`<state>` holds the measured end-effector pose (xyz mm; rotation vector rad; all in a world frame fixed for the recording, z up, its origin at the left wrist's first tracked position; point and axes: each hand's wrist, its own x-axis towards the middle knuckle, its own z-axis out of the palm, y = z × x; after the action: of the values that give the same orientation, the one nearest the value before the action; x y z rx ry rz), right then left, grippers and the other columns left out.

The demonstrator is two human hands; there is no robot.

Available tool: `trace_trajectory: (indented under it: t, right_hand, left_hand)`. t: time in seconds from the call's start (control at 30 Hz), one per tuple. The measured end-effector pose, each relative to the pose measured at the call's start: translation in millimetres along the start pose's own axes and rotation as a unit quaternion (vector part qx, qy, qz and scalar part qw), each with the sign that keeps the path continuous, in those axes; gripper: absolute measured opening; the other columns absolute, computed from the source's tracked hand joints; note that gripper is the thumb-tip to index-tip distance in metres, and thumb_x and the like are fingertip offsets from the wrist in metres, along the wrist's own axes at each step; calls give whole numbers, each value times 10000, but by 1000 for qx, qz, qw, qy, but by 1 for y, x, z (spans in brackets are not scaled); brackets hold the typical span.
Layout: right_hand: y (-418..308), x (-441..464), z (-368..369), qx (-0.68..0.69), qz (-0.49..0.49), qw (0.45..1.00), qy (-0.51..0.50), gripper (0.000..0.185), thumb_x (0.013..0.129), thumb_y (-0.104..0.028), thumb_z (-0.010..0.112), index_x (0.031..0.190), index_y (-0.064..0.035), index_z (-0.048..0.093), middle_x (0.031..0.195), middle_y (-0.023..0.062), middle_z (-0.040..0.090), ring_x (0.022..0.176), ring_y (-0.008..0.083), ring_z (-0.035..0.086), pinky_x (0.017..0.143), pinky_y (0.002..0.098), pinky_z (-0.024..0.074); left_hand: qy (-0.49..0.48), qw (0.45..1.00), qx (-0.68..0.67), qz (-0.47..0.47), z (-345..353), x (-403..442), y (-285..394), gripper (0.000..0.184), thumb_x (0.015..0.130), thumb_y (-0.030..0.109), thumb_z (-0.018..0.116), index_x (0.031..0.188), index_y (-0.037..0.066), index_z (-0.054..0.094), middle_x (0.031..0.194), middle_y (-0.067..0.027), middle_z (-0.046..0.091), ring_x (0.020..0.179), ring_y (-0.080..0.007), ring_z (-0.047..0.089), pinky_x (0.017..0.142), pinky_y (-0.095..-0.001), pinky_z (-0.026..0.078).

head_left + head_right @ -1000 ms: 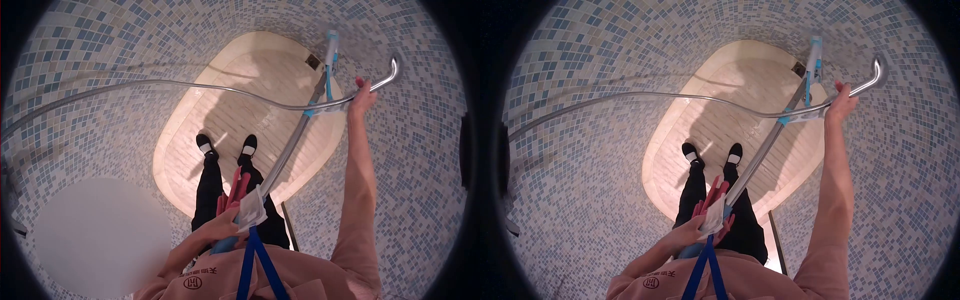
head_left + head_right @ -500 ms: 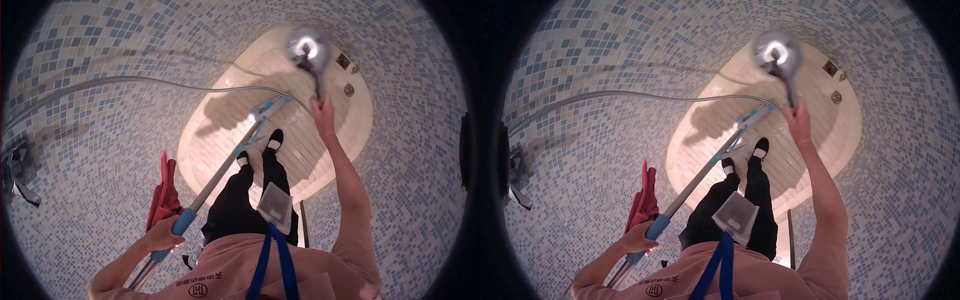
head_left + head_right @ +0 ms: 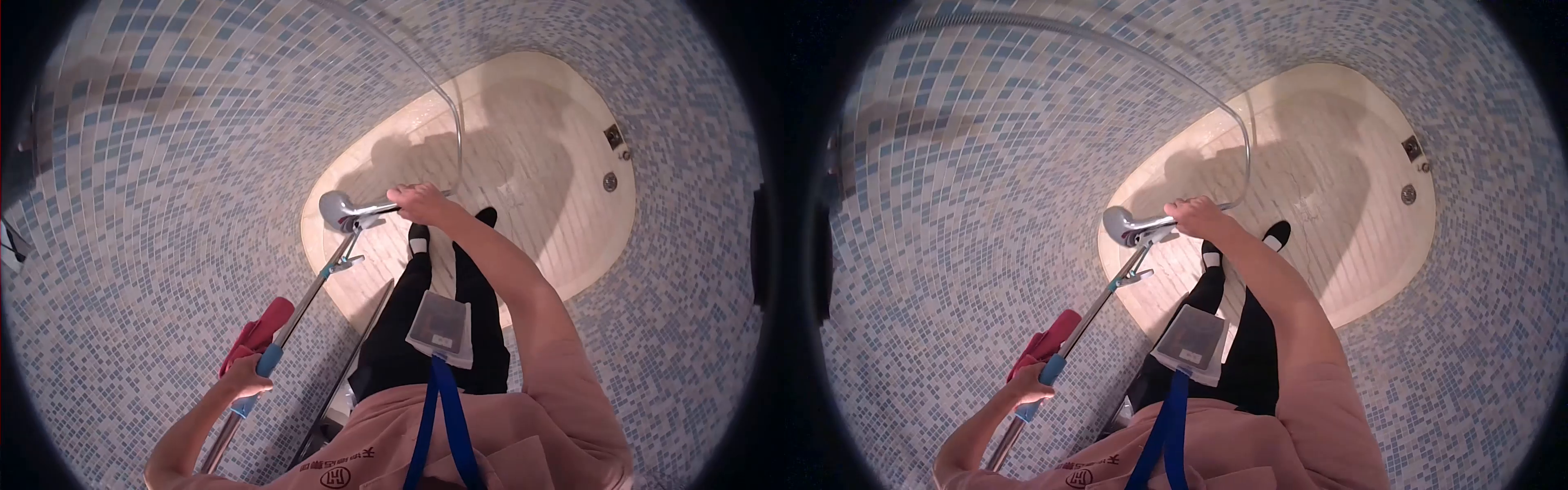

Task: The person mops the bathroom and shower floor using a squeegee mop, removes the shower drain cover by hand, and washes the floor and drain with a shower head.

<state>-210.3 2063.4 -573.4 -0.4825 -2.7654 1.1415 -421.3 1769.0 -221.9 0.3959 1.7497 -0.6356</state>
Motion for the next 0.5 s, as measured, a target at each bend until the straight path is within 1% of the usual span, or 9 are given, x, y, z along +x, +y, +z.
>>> trace_trajectory:
  t: [0.03,0.07,0.1,0.13,0.2,0.23,0.33,0.43,0.5]
  right_hand:
    - [0,7,8,-17,9,1000,10,142,704,-122,572,829,-89,514,825,115,570,798,279,618,642,411,486]
    - [3,14,14,-34,17,999,4,183,701,-126,578,866,-93,506,839,109,567,812,279,614,656,410,484]
    - [8,21,19,-52,22,998,-1,224,698,-130,584,902,-97,498,853,104,565,826,279,611,670,409,481]
    - [14,28,24,-70,28,997,-5,266,695,-133,590,939,-101,490,867,99,562,840,278,607,684,409,479]
    - [40,34,38,-81,-3,994,71,269,698,-136,597,943,-96,493,868,106,563,818,288,605,695,406,482]
    - [48,35,42,-85,-18,990,112,270,700,-137,600,944,-94,494,869,109,563,806,293,603,700,405,484]
    - [34,40,-4,-110,29,993,29,269,711,-143,601,953,-88,498,879,118,562,786,302,598,705,398,488]
    - [50,42,-8,-192,77,978,23,261,720,-145,600,952,-85,496,883,111,562,770,299,598,695,403,486]
    - [66,37,-14,-200,100,975,20,258,717,-142,599,947,-85,496,881,100,562,784,284,601,696,395,484]
  left_hand:
    - [7,999,41,29,-1,7,-22,432,630,236,705,984,19,586,752,-136,652,684,-247,643,684,-342,510]
    - [15,995,81,59,-2,12,-39,445,624,267,708,986,34,597,761,-138,655,708,-263,645,711,-346,506]
    - [-8,995,85,53,-5,18,-55,473,599,338,723,969,62,619,774,-145,653,759,-298,637,729,-361,496]
    - [-7,993,99,58,-10,22,-63,474,596,340,729,963,60,620,777,-148,652,759,-295,637,724,-361,495]
    - [-1,990,128,65,-24,28,-75,475,590,342,742,953,58,623,783,-153,651,761,-291,638,715,-361,494]
    - [18,992,106,60,-29,30,-81,513,571,347,771,956,48,610,826,-156,650,768,-293,636,708,-368,490]
    - [176,978,58,96,-47,19,-86,514,576,302,789,964,27,592,847,-151,649,768,-291,635,712,-368,488]
    - [167,974,34,152,-75,23,-94,505,592,246,792,988,16,579,857,-144,645,778,-292,633,722,-361,487]
    - [136,977,45,159,-103,22,-86,514,599,223,790,1021,20,578,865,-146,646,782,-288,632,724,-355,486]
